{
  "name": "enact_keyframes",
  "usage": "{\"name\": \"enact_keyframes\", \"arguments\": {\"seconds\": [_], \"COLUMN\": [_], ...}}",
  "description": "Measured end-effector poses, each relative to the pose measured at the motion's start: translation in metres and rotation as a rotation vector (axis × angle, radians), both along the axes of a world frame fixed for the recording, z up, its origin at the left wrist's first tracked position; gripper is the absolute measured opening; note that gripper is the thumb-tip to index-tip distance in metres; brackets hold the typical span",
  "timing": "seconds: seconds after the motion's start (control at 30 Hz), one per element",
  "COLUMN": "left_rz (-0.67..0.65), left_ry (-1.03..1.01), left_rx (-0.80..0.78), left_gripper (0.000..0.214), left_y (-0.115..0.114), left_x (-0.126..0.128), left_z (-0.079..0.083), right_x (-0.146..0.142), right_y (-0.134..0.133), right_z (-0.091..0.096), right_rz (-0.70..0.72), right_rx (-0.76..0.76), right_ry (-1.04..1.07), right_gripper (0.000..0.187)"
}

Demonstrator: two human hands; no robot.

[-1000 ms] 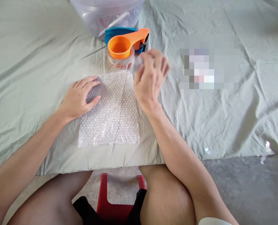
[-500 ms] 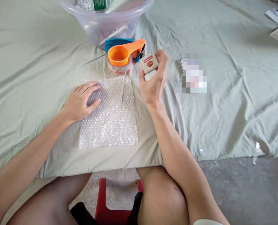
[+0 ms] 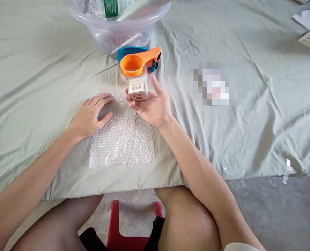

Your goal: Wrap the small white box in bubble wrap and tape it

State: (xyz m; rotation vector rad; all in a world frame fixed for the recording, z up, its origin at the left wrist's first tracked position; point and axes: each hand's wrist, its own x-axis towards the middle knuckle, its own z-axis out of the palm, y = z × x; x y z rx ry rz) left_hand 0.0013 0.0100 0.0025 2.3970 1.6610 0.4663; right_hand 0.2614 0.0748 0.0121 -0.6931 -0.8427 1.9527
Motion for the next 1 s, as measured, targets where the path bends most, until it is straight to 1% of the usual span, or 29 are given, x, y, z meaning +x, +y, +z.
{"name": "enact_keyframes", "arguments": {"seconds": [0.07, 0.13, 0.2, 0.27, 0.33, 0.43, 0.5, 0.53, 0.6, 0.67, 0.73, 0.8, 0.93, 1.0], "left_rz": [0.002, 0.005, 0.008, 0.010, 0.009, 0.002, -0.002, -0.004, -0.007, -0.006, -0.005, -0.010, -0.026, -0.027], "left_ry": [0.001, 0.004, 0.005, 0.001, -0.008, -0.023, -0.034, -0.040, -0.049, -0.052, -0.049, -0.044, -0.033, -0.026], "left_rx": [0.001, -0.001, -0.002, -0.001, 0.000, -0.001, -0.005, -0.008, -0.014, -0.019, -0.019, -0.008, 0.003, 0.002], "left_gripper": [0.052, 0.053, 0.053, 0.053, 0.052, 0.052, 0.051, 0.051, 0.051, 0.051, 0.051, 0.050, 0.049, 0.050], "left_y": [0.000, 0.000, 0.000, 0.000, 0.000, 0.001, 0.001, 0.001, 0.000, 0.000, 0.000, 0.001, 0.002, 0.002], "left_x": [0.000, 0.000, 0.000, 0.000, 0.000, -0.001, -0.001, -0.001, -0.001, -0.001, -0.002, -0.002, -0.004, -0.005], "left_z": [0.000, 0.000, 0.000, 0.000, 0.000, -0.001, -0.001, -0.001, 0.000, 0.000, 0.000, 0.000, -0.002, -0.002], "right_x": [-0.001, -0.001, -0.002, -0.003, -0.003, -0.004, -0.003, -0.003, -0.004, -0.005, -0.007, -0.009, -0.009, -0.007], "right_y": [-0.004, -0.007, -0.006, -0.003, -0.002, -0.009, -0.017, -0.021, -0.024, -0.022, -0.019, -0.017, -0.023, -0.027], "right_z": [0.006, 0.010, 0.009, 0.003, -0.004, -0.008, -0.007, -0.006, -0.006, -0.011, -0.019, -0.023, -0.020, -0.016], "right_rz": [-0.009, -0.041, -0.070, -0.130, -0.238, -0.435, -0.492, -0.486, -0.408, -0.289, -0.166, -0.087, -0.044, -0.037], "right_rx": [-0.029, -0.021, 0.005, 0.063, 0.198, 0.564, 0.790, 0.863, 0.922, 0.899, 0.868, 0.894, 1.081, 1.144], "right_ry": [0.036, 0.023, -0.025, -0.116, -0.273, -0.625, -0.814, -0.865, -0.877, -0.797, -0.678, -0.603, -0.622, -0.638], "right_gripper": [0.054, 0.048, 0.048, 0.050, 0.054, 0.057, 0.056, 0.053, 0.047, 0.049, 0.056, 0.060, 0.055, 0.055]}}
